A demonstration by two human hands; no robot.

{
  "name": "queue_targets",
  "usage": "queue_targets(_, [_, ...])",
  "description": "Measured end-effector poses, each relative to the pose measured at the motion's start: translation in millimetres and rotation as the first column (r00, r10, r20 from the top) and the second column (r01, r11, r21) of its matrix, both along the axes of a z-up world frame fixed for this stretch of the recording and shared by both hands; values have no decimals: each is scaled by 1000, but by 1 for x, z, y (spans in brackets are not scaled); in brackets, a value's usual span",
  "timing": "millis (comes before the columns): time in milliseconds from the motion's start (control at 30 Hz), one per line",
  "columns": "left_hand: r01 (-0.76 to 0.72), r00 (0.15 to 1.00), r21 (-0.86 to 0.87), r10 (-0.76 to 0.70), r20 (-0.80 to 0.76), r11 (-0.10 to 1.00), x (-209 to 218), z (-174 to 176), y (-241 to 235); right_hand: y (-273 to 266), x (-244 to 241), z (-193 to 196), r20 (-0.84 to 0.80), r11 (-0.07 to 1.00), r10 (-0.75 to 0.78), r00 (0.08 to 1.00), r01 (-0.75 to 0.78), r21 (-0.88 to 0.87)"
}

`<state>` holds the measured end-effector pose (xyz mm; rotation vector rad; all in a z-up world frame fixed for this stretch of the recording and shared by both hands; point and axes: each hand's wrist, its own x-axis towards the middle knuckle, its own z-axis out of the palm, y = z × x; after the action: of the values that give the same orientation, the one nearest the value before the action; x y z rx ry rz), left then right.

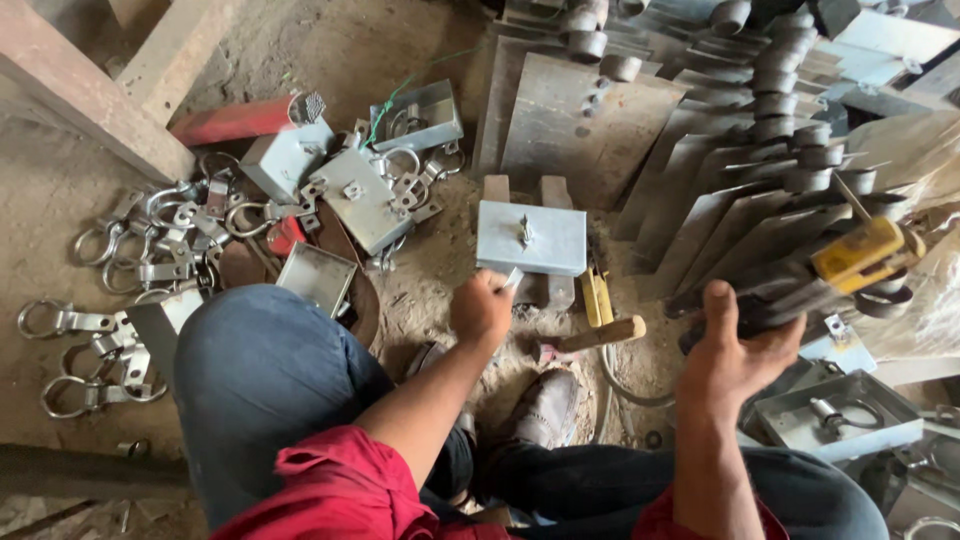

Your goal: The person hammers a metal component onto a small metal box and then welds the joints using a handheld electrode welder.

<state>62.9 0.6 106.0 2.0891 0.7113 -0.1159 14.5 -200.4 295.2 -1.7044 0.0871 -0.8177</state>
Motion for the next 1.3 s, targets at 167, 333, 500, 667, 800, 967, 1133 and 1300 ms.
queue_targets(167, [-230, 944, -754, 328, -20, 615, 13, -18, 5, 32, 4, 16, -235, 947, 158, 959, -215, -239])
queue_targets(333, [-254, 870, -925, 484, -92, 281, 16, -75, -1, 88, 16, -5, -693, 960, 201, 692, -279, 1])
queue_targets(500, [-339, 872, -863, 471, -137, 375, 17, -67, -1, 111, 6, -55, -670, 943, 145, 728, -307, -130])
queue_targets(667, [-359, 847, -873, 508, -156, 330, 17, -59, -3, 105, 7, -85, -761, 950, 5, 649, -242, -199])
queue_targets(800, [-374, 842, -877, 508, -184, 302, 15, -55, 0, 107, 12, -96, -765, 905, -92, 637, -267, -331])
queue_targets(967, [-414, 810, -865, 548, -208, 284, 13, -44, 4, 113, 16, -105, -753, 898, -65, 655, -291, -331])
queue_targets(1133, [-452, 792, -836, 570, -217, 311, 15, -30, 6, 114, 13, -102, -793, 896, -44, 608, -327, -300])
queue_targets(1300, [-443, 805, -828, 559, -198, 344, 17, -26, 5, 112, 9, -112, -783, 895, -6, 621, -346, -281])
